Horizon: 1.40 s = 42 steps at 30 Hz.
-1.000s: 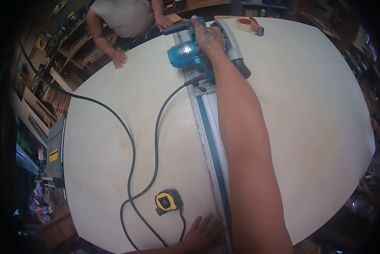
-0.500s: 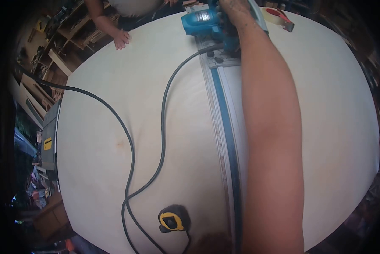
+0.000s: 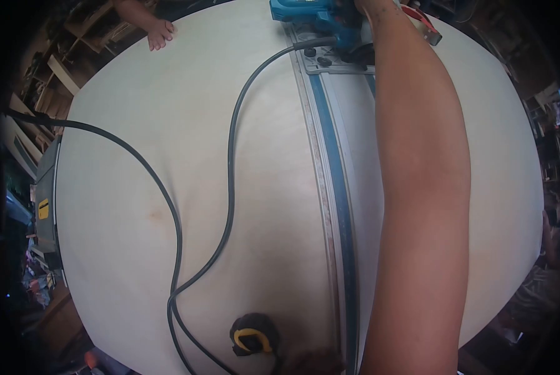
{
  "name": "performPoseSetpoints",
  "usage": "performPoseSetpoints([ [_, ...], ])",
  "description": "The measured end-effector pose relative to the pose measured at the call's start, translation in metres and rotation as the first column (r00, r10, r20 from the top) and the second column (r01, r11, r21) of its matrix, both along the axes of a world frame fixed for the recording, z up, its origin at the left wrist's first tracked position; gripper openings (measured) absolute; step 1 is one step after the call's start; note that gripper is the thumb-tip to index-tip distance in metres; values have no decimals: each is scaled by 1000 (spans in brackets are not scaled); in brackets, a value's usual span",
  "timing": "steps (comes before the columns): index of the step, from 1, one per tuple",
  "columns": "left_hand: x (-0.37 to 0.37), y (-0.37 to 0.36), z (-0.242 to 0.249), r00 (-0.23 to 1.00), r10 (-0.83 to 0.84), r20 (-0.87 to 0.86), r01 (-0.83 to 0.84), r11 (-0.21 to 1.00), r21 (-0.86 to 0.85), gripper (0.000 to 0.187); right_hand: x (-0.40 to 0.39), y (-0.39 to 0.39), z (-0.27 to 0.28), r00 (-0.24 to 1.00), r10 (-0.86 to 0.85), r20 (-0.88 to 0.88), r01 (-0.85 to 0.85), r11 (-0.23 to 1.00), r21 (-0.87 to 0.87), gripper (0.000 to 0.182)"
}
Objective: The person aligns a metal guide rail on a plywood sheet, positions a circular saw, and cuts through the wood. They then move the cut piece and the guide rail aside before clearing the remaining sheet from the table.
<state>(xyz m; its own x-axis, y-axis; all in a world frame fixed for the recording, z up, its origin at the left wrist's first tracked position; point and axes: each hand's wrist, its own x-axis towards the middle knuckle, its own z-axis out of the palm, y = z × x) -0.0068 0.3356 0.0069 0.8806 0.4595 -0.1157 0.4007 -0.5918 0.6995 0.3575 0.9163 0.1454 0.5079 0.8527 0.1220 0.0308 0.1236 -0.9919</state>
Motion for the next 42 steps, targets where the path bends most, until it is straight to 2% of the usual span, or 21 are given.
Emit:
performPoseSetpoints([
  [3,3,0,2,1000,-14,-6,14,998,-59,52,0,2,7,998,-58,14,58,998,-5,57],
  [7,-4,-6,-11,999,-16,30,20,991,-130,57,2,7,3,999,-36,-1,36,999,13,54],
  [8,-10,-13,-20,997,2,71,0,1000,-30,57,6,9,-1,999,-35,12,34,999,9,55],
  [10,-13,-7,-21,997,18,81,-21,999,29,57,8,4,-4,999,-38,25,37,999,10,55],
  [19,-9,16,-15,1000,10,6,-10,1000,-5,57,24,19,-17,995,-59,76,55,997,49,59],
  [32,-28,14,-17,1000,15,-1,-15,1000,16,57,12,13,-21,974,-124,187,113,991,69,68],
  [38,-40,15,-15,1000,21,17,-21,1000,9,57,13,20,-21,908,-191,372,176,982,76,74],
  [42,-43,18,-14,999,31,28,-31,1000,3,57,31,27,-32,754,-274,597,264,959,107,78],
])
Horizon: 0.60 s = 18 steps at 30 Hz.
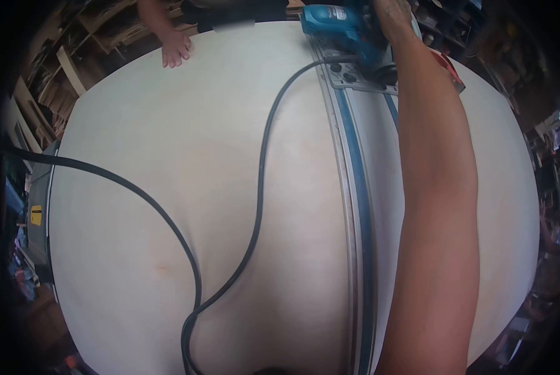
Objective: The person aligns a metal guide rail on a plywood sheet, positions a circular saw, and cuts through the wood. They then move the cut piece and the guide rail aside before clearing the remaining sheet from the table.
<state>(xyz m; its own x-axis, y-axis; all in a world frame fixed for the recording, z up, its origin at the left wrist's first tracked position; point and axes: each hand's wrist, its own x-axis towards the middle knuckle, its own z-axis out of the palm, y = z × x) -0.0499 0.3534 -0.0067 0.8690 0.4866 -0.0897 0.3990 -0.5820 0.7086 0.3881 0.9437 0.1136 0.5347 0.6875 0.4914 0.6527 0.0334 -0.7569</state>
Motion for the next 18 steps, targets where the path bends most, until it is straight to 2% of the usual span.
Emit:
performPoseSetpoints([
  [4,11,5,2,1000,26,15,-27,999,25,57,18,14,-22,975,-121,187,121,993,12,82],
  [7,1,-4,4,1000,2,9,-2,1000,24,57,17,14,-49,965,-246,85,247,969,3,90],
  [9,1,-4,5,1000,-9,9,8,999,34,57,-10,-2,-50,925,-335,177,343,939,-13,97],
  [11,4,-4,5,1000,-14,3,14,999,47,57,-4,-1,-61,968,-226,113,236,968,-89,88],
  [15,4,-19,16,999,-37,6,37,997,70,57,-7,-34,-60,963,-15,269,44,994,-103,88],
  [17,6,-23,18,999,-43,2,43,996,78,57,-26,-51,-62,959,-5,283,24,998,-64,93],
  [18,4,-24,22,999,-52,5,52,995,87,57,-30,-67,-72,930,60,364,-29,996,-90,95],
])
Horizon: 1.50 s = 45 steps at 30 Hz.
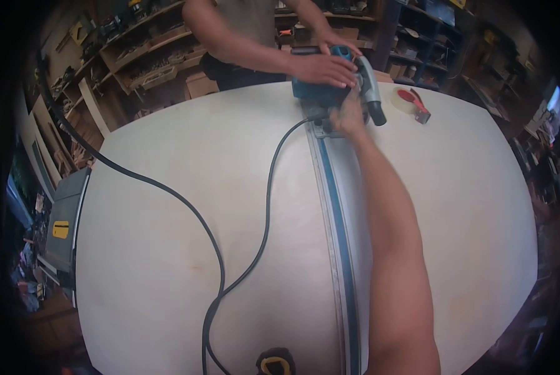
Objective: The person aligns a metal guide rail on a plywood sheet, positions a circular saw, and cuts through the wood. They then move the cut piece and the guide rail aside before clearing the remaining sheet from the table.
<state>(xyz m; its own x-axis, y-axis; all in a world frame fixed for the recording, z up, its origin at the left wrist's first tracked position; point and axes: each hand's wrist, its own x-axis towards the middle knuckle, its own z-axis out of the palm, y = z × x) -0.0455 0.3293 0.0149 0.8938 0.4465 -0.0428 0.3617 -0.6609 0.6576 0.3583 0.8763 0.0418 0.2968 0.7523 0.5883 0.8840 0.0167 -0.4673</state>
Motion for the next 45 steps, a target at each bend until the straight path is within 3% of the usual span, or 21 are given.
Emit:
performPoseSetpoints([
  [2,-1,-5,5,1000,-13,7,13,1000,9,57,-15,-45,-16,952,5,-306,-48,990,-135,100],
  [3,-1,-9,6,1000,-21,11,21,1000,16,57,-30,-81,-34,993,24,-120,-36,994,-105,99],
  [4,0,-15,5,999,-32,19,32,999,25,57,-40,-124,-46,975,81,-209,-117,980,-164,98],
  [5,1,-19,7,999,-40,18,40,999,31,57,-61,-174,-34,944,56,-326,-169,929,-329,94],
  [6,0,-25,6,999,-49,19,48,998,41,57,-89,-228,-7,925,33,-378,-184,910,-371,89],
  [8,-7,-32,5,998,-58,30,55,995,87,57,-111,-326,-18,939,131,-317,-228,929,-293,81],
  [10,-11,-37,0,991,-38,129,11,979,202,58,-139,-426,-6,952,118,-284,-215,915,-340,77],
  [13,-3,-27,10,998,-57,-5,58,988,141,67,-175,-554,-8,951,43,-306,-172,896,-408,71],
  [15,7,-25,-4,999,-32,2,31,980,195,63,-192,-621,-16,962,75,-264,-176,907,-383,64],
  [18,7,-28,-3,1000,-8,29,0,968,249,62,-217,-685,-26,987,153,-47,-160,956,-245,54],
  [24,5,-35,-11,999,17,33,-28,926,376,64,-225,-696,-52,996,46,-71,-53,994,-98,38],
  [29,7,-41,-9,1000,9,13,-14,904,426,64,-223,-699,-65,993,-49,-109,37,994,-104,29],
  [45,9,-44,-8,997,47,-67,-8,876,481,69,-222,-697,-62,997,-11,-71,6,997,-78,33],
])
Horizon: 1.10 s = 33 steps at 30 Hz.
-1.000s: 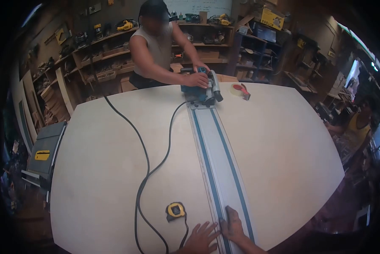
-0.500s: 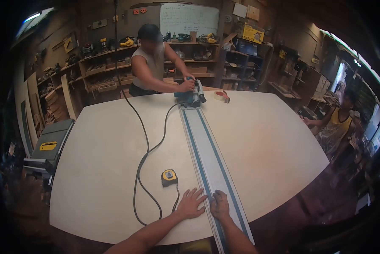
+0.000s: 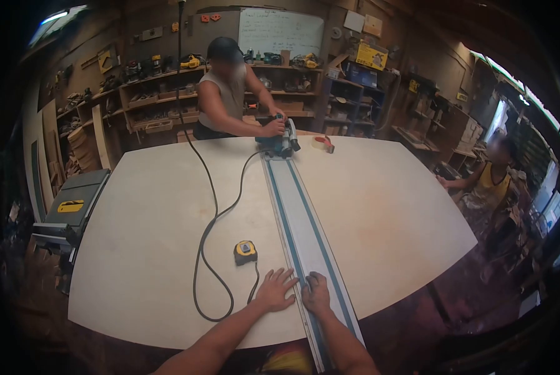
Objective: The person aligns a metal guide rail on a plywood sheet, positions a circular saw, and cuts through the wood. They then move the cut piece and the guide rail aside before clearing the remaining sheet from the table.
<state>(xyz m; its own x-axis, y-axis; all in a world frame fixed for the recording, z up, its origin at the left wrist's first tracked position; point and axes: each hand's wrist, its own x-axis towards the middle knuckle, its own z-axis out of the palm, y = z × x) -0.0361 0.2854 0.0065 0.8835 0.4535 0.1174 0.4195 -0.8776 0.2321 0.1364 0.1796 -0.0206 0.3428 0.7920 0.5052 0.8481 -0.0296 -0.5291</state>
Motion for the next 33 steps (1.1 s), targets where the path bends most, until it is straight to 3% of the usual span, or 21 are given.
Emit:
performPoseSetpoints([
  [33,0,1,-5,1000,-12,26,12,1000,-1,68,-1,-1,2,1000,7,-1,-7,1000,-17,32],
])
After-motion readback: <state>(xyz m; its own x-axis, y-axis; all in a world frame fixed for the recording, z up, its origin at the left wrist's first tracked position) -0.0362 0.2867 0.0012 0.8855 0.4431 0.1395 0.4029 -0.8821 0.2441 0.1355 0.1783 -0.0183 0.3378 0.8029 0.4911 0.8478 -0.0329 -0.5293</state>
